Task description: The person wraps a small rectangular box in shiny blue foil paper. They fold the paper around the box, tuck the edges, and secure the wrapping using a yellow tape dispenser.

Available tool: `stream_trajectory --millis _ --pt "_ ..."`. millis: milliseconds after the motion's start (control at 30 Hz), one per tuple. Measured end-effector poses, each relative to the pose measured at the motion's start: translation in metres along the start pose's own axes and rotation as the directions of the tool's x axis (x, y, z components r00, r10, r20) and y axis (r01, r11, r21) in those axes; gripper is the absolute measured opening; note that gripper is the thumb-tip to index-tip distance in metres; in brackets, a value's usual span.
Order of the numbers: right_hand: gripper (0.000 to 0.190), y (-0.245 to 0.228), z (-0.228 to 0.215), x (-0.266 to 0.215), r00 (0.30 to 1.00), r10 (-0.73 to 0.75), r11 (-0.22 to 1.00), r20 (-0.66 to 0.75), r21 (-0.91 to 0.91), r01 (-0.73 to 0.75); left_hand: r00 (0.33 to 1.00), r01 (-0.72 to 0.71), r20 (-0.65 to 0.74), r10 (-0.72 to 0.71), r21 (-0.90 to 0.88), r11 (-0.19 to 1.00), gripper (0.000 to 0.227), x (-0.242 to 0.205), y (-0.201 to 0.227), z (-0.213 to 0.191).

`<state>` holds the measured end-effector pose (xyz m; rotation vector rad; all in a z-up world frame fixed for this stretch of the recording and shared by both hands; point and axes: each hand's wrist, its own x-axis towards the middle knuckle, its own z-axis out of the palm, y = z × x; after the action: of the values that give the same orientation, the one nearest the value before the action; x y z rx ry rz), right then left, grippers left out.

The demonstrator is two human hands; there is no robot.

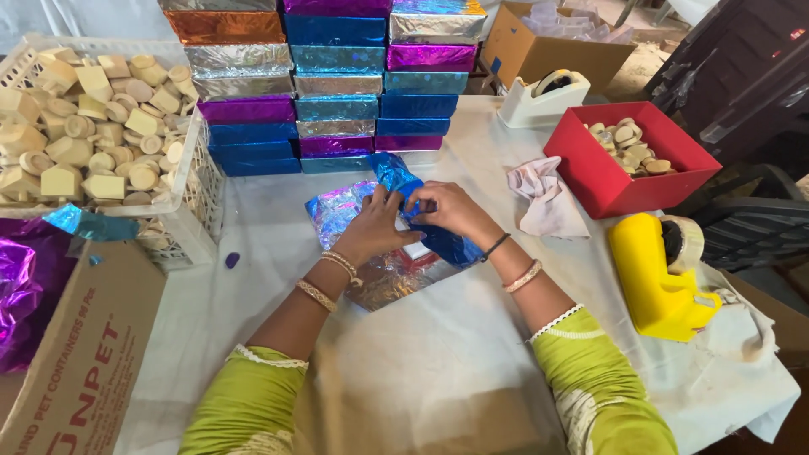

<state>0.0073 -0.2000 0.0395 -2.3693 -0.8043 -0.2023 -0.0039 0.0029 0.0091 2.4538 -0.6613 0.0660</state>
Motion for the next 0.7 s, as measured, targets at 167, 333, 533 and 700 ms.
stream_trajectory --millis 167,333,533,700 --pt "0.02 0.023 0.007 0.001 0.984 -0.144 0.978 0.103 -0.14 0.157 1.0 -0.009 0.008 0.009 0.006 1.0 0.082 0.001 -0.005 0.003" --pt "0.025 0.017 0.003 0.0 0.971 -0.159 0.972 0.178 -0.142 0.185 0.997 -0.064 0.041 0.065 -0.043 0.997 0.081 0.007 -0.026 -0.003" --pt "0.026 0.016 0.003 0.0 0.969 -0.192 0.97 0.156 -0.118 0.211 0.871 -0.428 -0.266 0.412 -0.003 0.904 0.029 0.002 -0.031 -0.035" --pt "0.026 0.027 0.006 0.001 0.966 -0.182 0.971 0.185 -0.121 0.207 0.926 -0.375 -0.152 0.346 -0.253 0.892 0.013 0.008 -0.038 -0.02"
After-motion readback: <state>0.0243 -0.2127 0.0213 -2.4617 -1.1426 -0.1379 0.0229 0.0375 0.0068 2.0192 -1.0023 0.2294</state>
